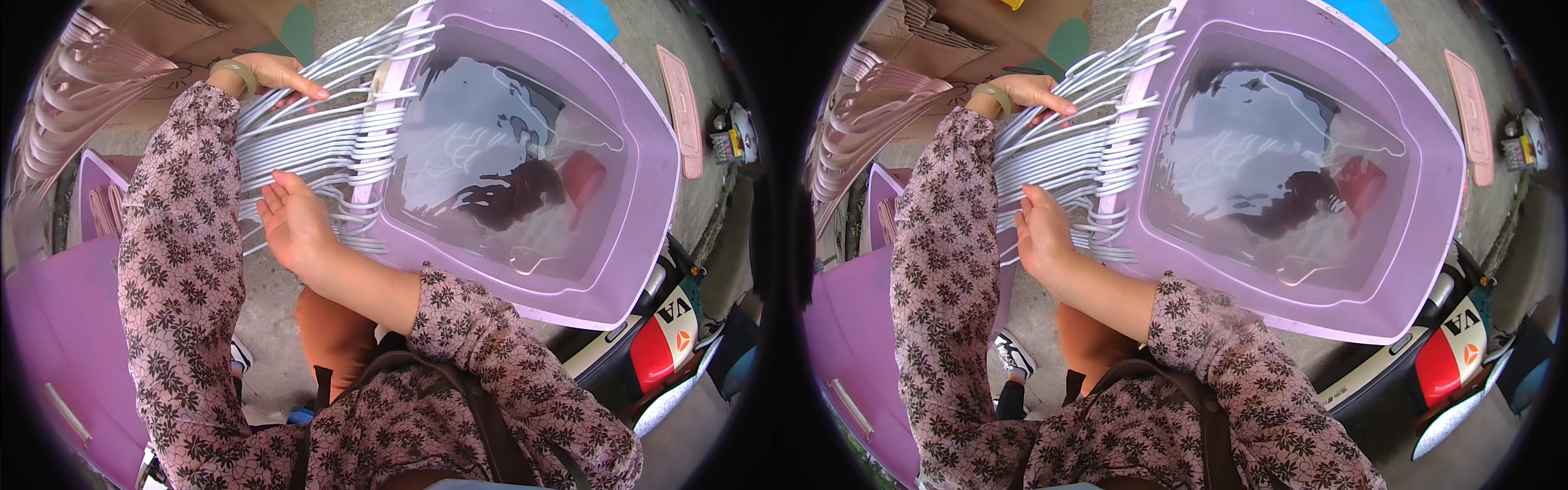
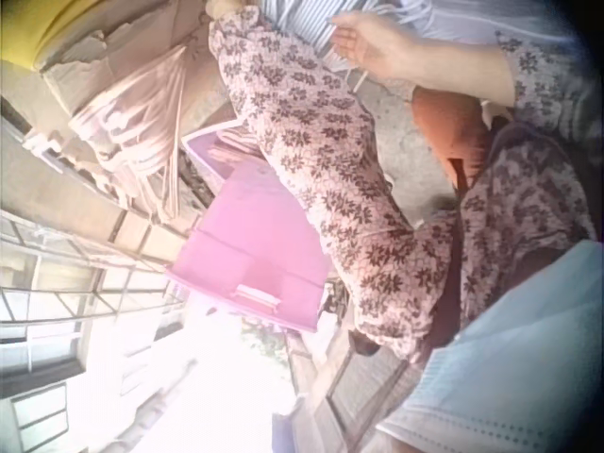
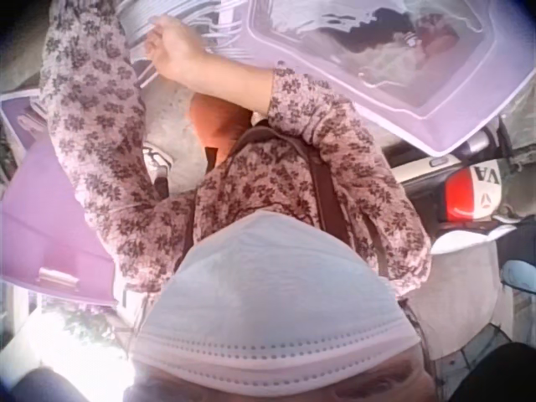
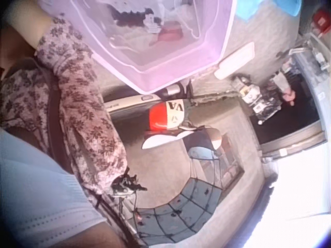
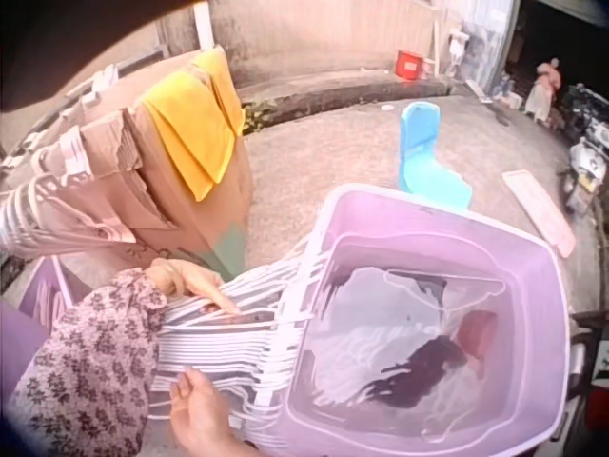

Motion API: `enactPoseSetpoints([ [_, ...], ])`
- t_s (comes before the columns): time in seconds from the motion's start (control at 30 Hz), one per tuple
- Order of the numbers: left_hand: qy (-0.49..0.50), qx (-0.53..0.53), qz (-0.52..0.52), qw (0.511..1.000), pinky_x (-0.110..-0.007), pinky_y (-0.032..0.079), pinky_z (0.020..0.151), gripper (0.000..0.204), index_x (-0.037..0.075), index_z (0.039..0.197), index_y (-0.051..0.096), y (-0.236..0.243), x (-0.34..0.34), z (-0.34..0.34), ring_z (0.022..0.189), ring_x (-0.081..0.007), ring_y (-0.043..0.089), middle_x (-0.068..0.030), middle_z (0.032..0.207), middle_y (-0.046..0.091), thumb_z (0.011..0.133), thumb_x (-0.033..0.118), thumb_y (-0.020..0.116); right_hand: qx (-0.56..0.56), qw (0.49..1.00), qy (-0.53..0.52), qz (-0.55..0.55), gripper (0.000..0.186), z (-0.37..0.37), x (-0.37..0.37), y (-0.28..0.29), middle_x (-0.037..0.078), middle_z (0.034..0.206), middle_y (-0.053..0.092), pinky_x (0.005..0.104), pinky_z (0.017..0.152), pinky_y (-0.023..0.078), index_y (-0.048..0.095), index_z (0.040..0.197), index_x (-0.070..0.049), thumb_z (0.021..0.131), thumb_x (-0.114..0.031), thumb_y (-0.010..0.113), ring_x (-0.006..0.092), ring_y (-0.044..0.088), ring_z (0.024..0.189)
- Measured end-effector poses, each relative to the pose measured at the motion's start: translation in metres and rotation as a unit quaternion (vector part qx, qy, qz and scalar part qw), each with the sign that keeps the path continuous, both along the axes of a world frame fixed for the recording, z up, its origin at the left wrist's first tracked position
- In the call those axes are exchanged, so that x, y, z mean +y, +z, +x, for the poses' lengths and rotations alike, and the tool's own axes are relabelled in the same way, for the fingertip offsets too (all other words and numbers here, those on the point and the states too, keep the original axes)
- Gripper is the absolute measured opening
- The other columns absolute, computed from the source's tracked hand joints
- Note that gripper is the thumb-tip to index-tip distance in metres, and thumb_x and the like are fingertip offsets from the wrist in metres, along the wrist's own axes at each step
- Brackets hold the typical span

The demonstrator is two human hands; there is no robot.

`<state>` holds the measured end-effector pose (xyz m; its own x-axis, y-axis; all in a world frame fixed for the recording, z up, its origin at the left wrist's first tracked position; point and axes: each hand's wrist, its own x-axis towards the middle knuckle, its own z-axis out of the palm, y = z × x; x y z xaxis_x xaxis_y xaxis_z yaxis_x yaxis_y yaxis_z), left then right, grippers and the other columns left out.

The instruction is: The person cleans a stack of white clothes hangers by submerging them in a basin of water and wiping them with a brown cloth.

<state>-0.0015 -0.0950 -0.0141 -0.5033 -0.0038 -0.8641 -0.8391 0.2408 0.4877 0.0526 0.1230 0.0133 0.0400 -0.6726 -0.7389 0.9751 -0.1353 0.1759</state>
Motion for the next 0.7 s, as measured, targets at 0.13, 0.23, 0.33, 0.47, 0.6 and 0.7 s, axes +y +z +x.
enactPoseSetpoints([
  [0.13, -0.016, 0.007, 0.007, 1.0, -0.024, 0.036, 0.051, 0.036, 0.005, 0.082, 0.064, -0.004, 0.004, -0.007, 0.057, -0.0092, 0.049, -0.0008, 0.069, 0.059, 0.064, 0.033, 0.077, 0.04, 0.991, -0.121, -0.026, 0.053, -0.015, -0.032, -0.054, 0.005, 0.125, 0.044, 0.0338, 0.103, 0.023, 0.041, 0.121, -0.005, 0.08, -0.031, 0.062, 0.0152, 0.034, 0.121],
  [0.23, -0.051, 0.024, 0.047, 0.997, -0.027, 0.038, 0.057, 0.046, 0.003, 0.084, 0.062, -0.058, 0.002, 0.019, 0.064, -0.0115, 0.051, -0.0012, 0.073, 0.058, 0.061, 0.04, 0.076, 0.029, 0.987, -0.142, 0.069, 0.051, -0.018, -0.046, -0.081, 0.003, 0.126, 0.045, 0.0359, 0.101, 0.029, 0.043, 0.122, -0.009, 0.082, -0.036, 0.059, 0.0173, 0.041, 0.117],
  [0.33, -0.045, 0.049, 0.059, 0.996, -0.029, 0.042, 0.068, 0.053, 0.003, 0.098, 0.058, -0.05, -0.003, 0.021, 0.081, -0.0159, 0.053, -0.0048, 0.089, 0.059, 0.062, 0.037, 0.076, 0.087, 0.977, -0.136, 0.141, 0.045, -0.017, -0.054, -0.07, 0.002, 0.125, 0.045, 0.0361, 0.097, 0.036, 0.039, 0.125, -0.014, 0.085, -0.024, 0.058, 0.0175, 0.043, 0.116],
  [0.47, -0.018, 0.155, 0.045, 0.987, -0.027, 0.042, 0.074, 0.043, 0.003, 0.101, 0.056, -0.032, 0.004, 0.012, 0.084, -0.0145, 0.051, -0.0042, 0.09, 0.058, 0.065, 0.018, 0.075, 0.139, 0.972, -0.157, 0.106, 0.038, -0.029, -0.059, -0.063, 0.002, 0.122, 0.047, 0.0343, 0.091, 0.043, 0.04, 0.123, -0.016, 0.088, -0.011, 0.054, 0.0182, 0.047, 0.111],
  [0.6, 0.051, 0.214, -0.028, 0.975, -0.026, 0.041, 0.074, 0.036, -0.001, 0.1, 0.053, -0.019, 0.015, 0.004, 0.081, -0.0104, 0.048, -0.0015, 0.088, 0.056, 0.07, 0.009, 0.071, 0.16, 0.973, -0.161, 0.051, 0.031, -0.041, -0.063, -0.082, 0.004, 0.117, 0.051, 0.0356, 0.091, 0.043, 0.043, 0.12, -0.011, 0.09, -0.013, 0.05, 0.0186, 0.05, 0.107],
  [0.7, 0.21, 0.232, -0.042, 0.949, -0.023, 0.042, 0.077, 0.035, -0.001, 0.106, 0.052, -0.019, 0.024, 0.021, 0.085, -0.0085, 0.05, -0.0022, 0.092, 0.057, 0.073, -0.004, 0.064, 0.172, 0.972, -0.16, 0.009, 0.028, -0.037, -0.062, -0.073, 0.005, 0.114, 0.053, 0.0368, 0.091, 0.043, 0.044, 0.119, -0.007, 0.092, -0.017, 0.047, 0.0187, 0.052, 0.104],
])
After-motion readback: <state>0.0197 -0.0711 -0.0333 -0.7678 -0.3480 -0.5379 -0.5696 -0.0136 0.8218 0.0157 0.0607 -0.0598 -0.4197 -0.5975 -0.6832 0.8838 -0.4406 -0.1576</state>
